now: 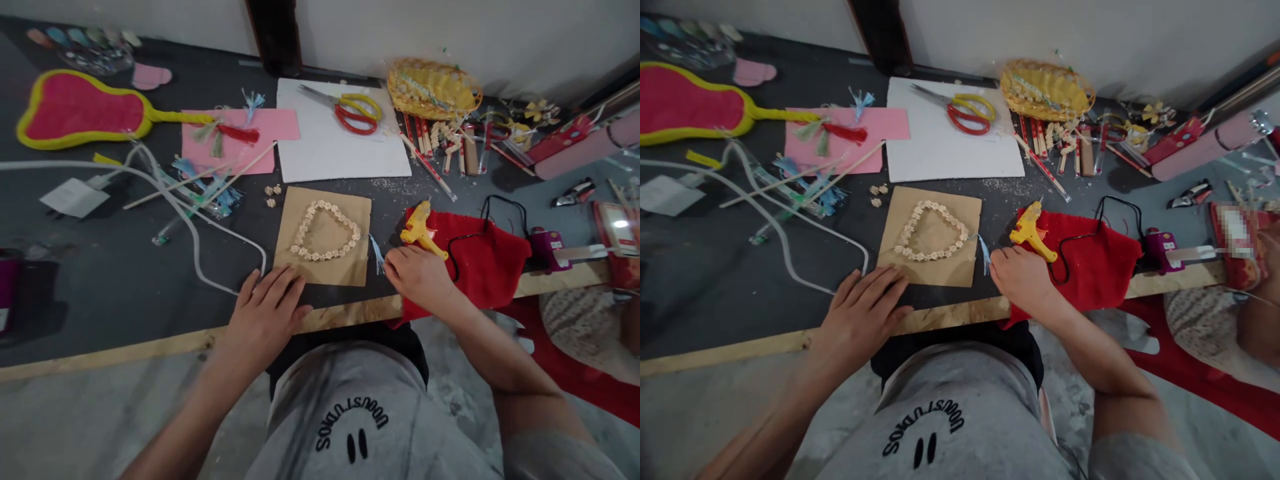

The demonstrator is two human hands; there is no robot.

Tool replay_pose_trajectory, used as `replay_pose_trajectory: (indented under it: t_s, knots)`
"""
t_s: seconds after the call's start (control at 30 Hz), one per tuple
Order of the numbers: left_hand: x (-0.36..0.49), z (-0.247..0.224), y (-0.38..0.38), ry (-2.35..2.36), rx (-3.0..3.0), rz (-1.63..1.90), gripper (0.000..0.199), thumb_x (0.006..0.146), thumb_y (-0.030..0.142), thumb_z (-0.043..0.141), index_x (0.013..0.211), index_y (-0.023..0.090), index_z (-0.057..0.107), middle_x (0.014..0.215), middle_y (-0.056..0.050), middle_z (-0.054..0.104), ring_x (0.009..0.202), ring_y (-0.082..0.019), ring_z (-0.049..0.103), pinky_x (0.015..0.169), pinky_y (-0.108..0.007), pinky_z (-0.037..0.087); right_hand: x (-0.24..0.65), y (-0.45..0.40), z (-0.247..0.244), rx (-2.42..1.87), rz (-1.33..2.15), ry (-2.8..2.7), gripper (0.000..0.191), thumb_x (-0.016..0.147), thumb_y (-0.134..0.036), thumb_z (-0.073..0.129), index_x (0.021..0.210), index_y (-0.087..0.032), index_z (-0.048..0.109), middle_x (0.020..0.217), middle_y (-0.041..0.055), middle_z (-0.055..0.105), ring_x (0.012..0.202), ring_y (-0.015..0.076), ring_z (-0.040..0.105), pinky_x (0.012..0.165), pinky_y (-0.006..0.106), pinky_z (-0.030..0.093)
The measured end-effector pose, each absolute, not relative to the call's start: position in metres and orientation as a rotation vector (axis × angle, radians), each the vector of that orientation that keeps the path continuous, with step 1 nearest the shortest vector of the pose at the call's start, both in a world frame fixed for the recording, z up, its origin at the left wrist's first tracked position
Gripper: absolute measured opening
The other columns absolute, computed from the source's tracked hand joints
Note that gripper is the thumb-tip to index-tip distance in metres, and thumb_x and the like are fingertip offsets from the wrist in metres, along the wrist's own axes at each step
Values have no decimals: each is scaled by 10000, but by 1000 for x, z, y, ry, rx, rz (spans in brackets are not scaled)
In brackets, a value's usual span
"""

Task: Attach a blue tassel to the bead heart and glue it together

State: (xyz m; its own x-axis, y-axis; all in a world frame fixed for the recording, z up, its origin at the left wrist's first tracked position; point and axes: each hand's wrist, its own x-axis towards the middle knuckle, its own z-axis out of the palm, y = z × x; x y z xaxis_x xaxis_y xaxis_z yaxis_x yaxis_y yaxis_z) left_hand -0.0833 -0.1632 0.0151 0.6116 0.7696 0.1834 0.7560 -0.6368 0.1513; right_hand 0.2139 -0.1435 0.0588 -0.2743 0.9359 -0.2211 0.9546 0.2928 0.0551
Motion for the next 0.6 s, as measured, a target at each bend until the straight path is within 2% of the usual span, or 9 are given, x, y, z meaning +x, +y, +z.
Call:
replay_pose_trajectory:
  t_s: [0.1,0.27,0.47,0.6]
  knots:
    - [-78,19,-170,1360,2747,348,316,977,260,561,1273,191,649,1341,-155,667,1221,-344,626,1093,-567,381,219,-125,70,1609,-97,2312,247,1001,-242,470,948,-168,700,909,112,751,889,257,675,651,335,368]
    - [-67,20,-179,1425,2771,314,348,982,327,568,1260,137,654,1324,-176,667,1125,-346,632,1000,-545,406,231,-86,80,1399,62,2362,278,977,-109,428,998,-131,705,913,145,740,888,275,654,665,349,351]
    - [-47,22,-189,1454,2732,281,364,938,376,651,1253,195,666,1246,-132,698,1057,-315,613,983,-522,393,245,-39,77,1295,251,2439,272,977,-122,433,1037,-128,698,923,150,733,905,279,621,691,358,343]
    - [-32,22,-192,1434,2721,308,371,910,369,691,1234,191,671,1185,-118,717,1013,-309,611,950,-515,392,253,-13,67,1225,220,2484,305,984,-92,399,1070,-115,691,997,162,730,976,282,613,740,360,380]
